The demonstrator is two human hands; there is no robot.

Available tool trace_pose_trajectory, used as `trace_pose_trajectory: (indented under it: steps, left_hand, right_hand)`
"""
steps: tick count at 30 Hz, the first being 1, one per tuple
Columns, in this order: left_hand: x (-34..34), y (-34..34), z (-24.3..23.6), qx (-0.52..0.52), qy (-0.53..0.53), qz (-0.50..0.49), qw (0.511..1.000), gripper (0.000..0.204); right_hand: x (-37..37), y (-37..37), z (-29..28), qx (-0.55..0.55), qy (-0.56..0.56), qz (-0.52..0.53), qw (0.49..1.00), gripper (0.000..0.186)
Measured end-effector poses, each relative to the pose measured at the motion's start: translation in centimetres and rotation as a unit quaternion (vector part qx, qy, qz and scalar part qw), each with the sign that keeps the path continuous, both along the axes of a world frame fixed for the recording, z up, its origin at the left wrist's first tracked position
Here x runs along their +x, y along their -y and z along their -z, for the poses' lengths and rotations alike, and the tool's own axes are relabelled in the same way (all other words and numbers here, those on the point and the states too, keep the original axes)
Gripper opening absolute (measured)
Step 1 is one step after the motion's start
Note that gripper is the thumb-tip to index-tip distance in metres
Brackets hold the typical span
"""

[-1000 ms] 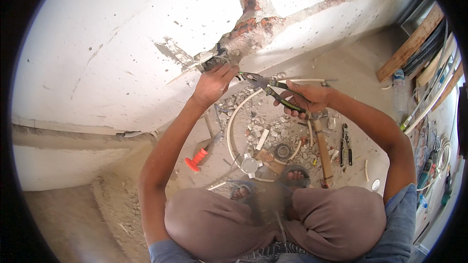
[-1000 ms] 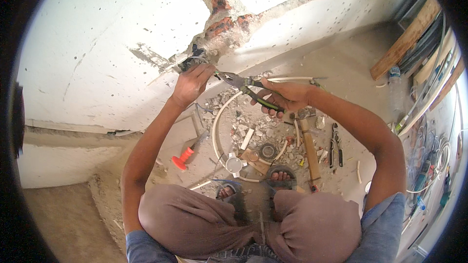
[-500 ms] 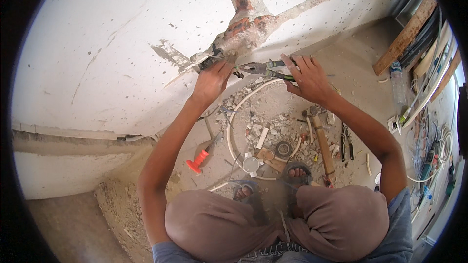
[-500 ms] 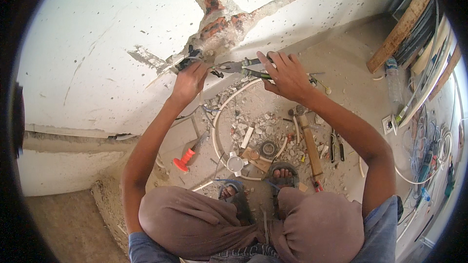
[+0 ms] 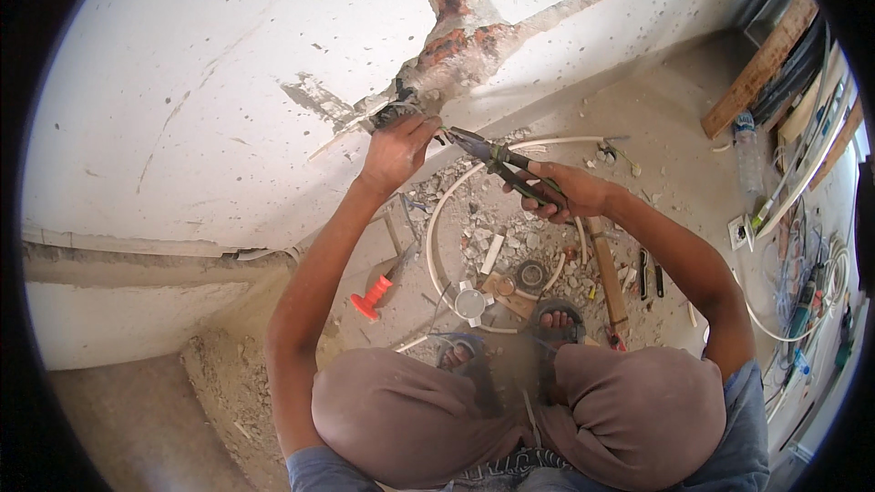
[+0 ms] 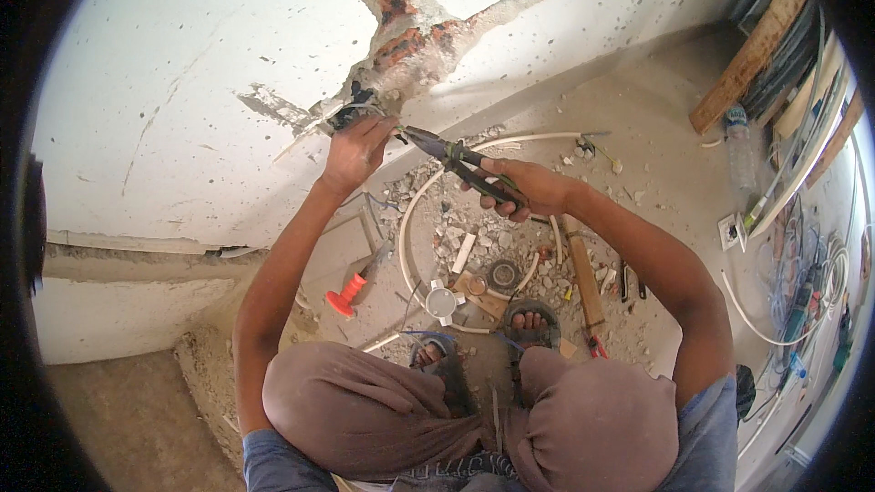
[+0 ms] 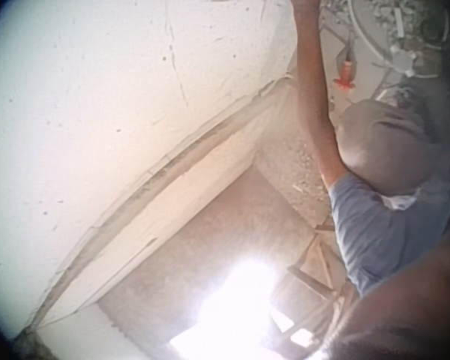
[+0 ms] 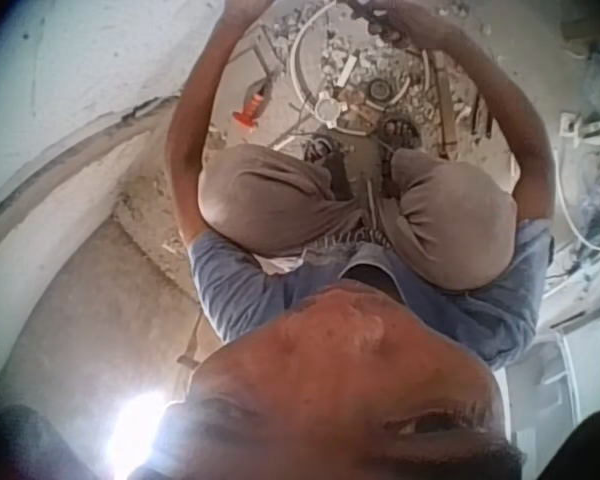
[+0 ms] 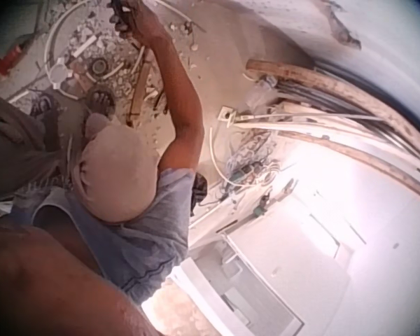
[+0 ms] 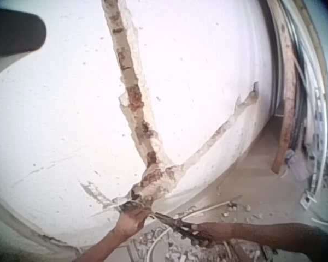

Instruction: The person strips wire insulation using pliers, wraps tape around the wires, and prepares the wiring within a recessed wall cavity.

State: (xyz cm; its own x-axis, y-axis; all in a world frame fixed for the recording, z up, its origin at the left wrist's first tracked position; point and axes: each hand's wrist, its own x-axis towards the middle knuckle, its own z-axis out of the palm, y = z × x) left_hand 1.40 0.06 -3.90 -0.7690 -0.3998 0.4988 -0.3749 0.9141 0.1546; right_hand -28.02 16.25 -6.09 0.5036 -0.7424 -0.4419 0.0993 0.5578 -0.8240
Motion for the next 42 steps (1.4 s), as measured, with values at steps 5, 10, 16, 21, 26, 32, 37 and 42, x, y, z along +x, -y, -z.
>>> trace_pose_trajectory:
  steps: [5, 10, 16, 21, 26, 32, 37, 42]
  left_hand:
    - [-0.1, 0.0, -0.4, 0.010, -0.011, 0.015, 1.000, 0.025]
    - [-1.0, -0.5, -0.7, 0.038, -0.026, 0.004, 0.999, 0.020]
    - [-1.1, -0.9, -0.6, 0.049, -0.051, -0.039, 0.997, 0.016]
    - [-1.5, -0.5, -0.9, 0.062, -0.066, -0.039, 0.995, 0.016]
    - [-1.9, -0.8, -1.3, 0.085, -0.081, -0.033, 0.992, 0.014]
    - [-1.3, -0.8, -1.0, 0.078, -0.061, -0.061, 0.993, 0.016]
    - [-1.3, -0.6, -0.4, 0.078, -0.067, -0.048, 0.994, 0.017]
    - [-0.8, -0.3, -0.3, 0.060, -0.050, -0.024, 0.997, 0.017]
  right_hand:
    - [-0.4, 0.7, 0.1, 0.128, 0.174, -0.058, 0.975, 0.061]
    - [-2.4, 2.9, -1.5, -0.196, -0.290, -0.100, 0.931, 0.048]
    - [-1.2, 2.2, -5.0, -0.472, -0.610, -0.010, 0.636, 0.066]
    - [-2.2, 2.7, -3.0, -0.642, -0.615, 0.061, 0.454, 0.063]
    - [-3.6, 4.4, -1.0, -0.663, -0.619, 0.059, 0.418, 0.052]
    - [-2.2, 3.8, -3.0, -0.594, -0.600, 0.049, 0.533, 0.039]
    - [-3.5, 3.8, -2.8, -0.501, -0.478, -0.017, 0.721, 0.035]
    - [-3.9, 4.6, -3.5, -0.115, -0.182, -0.117, 0.970, 0.029]
